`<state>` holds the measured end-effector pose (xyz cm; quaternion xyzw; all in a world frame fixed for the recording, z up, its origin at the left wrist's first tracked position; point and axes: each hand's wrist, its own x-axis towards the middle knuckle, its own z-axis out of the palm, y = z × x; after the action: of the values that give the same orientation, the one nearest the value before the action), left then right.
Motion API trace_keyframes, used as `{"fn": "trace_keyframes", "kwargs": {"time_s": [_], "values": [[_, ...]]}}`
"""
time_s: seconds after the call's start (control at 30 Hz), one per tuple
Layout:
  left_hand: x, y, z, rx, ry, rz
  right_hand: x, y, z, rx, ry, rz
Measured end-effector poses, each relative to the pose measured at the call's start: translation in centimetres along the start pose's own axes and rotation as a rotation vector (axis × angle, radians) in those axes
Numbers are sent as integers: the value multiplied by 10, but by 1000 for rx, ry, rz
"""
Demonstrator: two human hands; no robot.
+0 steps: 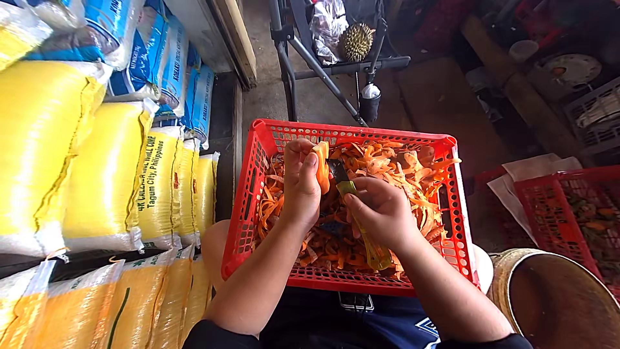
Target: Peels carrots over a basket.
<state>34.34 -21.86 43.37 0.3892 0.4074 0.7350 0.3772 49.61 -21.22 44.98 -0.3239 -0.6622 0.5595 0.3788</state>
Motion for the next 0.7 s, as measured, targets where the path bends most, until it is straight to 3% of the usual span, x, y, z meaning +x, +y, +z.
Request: {"fn": "trace_keyframes", "kwargs": {"time_s": [0.3,0.7], "values": [[0,-1,-1,-4,-5,11,1,6,1,-154,21,-120],[5,4,-1,4,29,-138,6,17,-3,-679,124,-423]]}}
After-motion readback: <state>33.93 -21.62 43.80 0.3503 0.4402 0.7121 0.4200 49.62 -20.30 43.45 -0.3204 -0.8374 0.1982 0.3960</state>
